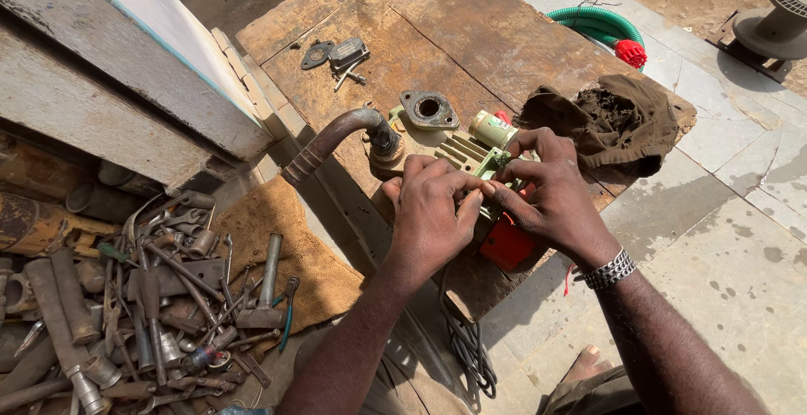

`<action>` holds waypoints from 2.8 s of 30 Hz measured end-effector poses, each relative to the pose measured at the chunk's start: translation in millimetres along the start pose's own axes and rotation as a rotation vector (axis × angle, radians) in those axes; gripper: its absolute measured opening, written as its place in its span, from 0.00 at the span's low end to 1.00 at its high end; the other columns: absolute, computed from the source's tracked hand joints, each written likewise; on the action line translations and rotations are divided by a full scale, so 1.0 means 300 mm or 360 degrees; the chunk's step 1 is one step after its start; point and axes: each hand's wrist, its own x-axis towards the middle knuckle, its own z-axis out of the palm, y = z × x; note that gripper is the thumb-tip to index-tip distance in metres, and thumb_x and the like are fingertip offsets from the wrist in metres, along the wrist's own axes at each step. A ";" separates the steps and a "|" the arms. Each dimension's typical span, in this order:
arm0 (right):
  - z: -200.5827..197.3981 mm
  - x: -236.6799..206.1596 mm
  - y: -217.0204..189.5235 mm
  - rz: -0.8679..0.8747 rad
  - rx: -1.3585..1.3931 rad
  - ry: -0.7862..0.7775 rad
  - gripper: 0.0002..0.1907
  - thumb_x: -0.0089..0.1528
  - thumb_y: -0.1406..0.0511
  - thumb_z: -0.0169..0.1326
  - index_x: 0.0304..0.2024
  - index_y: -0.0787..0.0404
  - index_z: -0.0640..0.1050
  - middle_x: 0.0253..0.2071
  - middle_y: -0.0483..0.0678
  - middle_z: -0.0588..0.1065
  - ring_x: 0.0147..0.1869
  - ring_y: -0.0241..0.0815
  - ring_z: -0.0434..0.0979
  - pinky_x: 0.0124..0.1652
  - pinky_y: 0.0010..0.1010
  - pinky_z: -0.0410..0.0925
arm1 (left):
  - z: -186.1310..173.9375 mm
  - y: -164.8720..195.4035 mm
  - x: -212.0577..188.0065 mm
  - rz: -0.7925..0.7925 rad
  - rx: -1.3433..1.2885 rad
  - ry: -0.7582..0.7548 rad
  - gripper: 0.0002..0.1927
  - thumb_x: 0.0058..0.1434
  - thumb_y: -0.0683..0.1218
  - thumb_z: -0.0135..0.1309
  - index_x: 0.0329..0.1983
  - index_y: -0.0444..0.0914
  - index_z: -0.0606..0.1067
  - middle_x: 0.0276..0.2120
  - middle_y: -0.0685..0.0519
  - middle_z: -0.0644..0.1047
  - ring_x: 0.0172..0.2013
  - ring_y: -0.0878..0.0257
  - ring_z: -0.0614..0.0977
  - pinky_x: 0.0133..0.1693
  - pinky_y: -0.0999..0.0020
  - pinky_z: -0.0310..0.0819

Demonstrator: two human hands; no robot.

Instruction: The person repairs a small electric water pump on a wooden workbench. They use a screwdriver to unscrew the pump's cover, remove the capacitor and mounting plate, then work on the wiring and switch components inside the pump housing by hand.

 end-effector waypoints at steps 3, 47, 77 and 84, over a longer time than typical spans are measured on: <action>0.005 0.007 -0.005 0.0044 0.0207 -0.0044 0.13 0.60 0.56 0.64 0.32 0.58 0.81 0.58 0.50 0.68 0.64 0.50 0.60 0.47 0.35 0.72 | 0.001 -0.006 -0.018 0.0068 -0.0046 0.0090 0.09 0.62 0.48 0.61 0.43 0.43 0.84 0.36 0.54 0.77 0.55 0.57 0.70 0.57 0.48 0.51; -0.059 0.007 -0.014 0.0060 0.0364 -0.0258 0.10 0.53 0.63 0.67 0.34 0.62 0.82 0.61 0.50 0.68 0.67 0.44 0.67 0.62 0.39 0.64 | 0.149 0.014 -0.175 0.0074 -0.0159 0.0682 0.14 0.66 0.42 0.58 0.56 0.43 0.80 0.42 0.56 0.74 0.54 0.57 0.73 0.55 0.48 0.49; -0.039 0.012 -0.063 -0.0137 -0.0048 -0.0195 0.06 0.54 0.66 0.60 0.35 0.59 0.81 0.53 0.43 0.77 0.67 0.50 0.66 0.64 0.42 0.62 | 0.127 0.044 -0.174 0.0023 -0.0018 0.0629 0.14 0.66 0.44 0.60 0.55 0.40 0.80 0.42 0.55 0.74 0.51 0.59 0.72 0.49 0.49 0.48; -0.035 0.009 -0.056 -0.0136 -0.0049 -0.0159 0.07 0.55 0.63 0.64 0.34 0.58 0.83 0.53 0.43 0.77 0.66 0.49 0.67 0.63 0.41 0.62 | 0.125 0.046 -0.178 0.0030 -0.0038 0.0630 0.15 0.67 0.44 0.59 0.56 0.40 0.80 0.42 0.56 0.74 0.52 0.59 0.72 0.51 0.49 0.48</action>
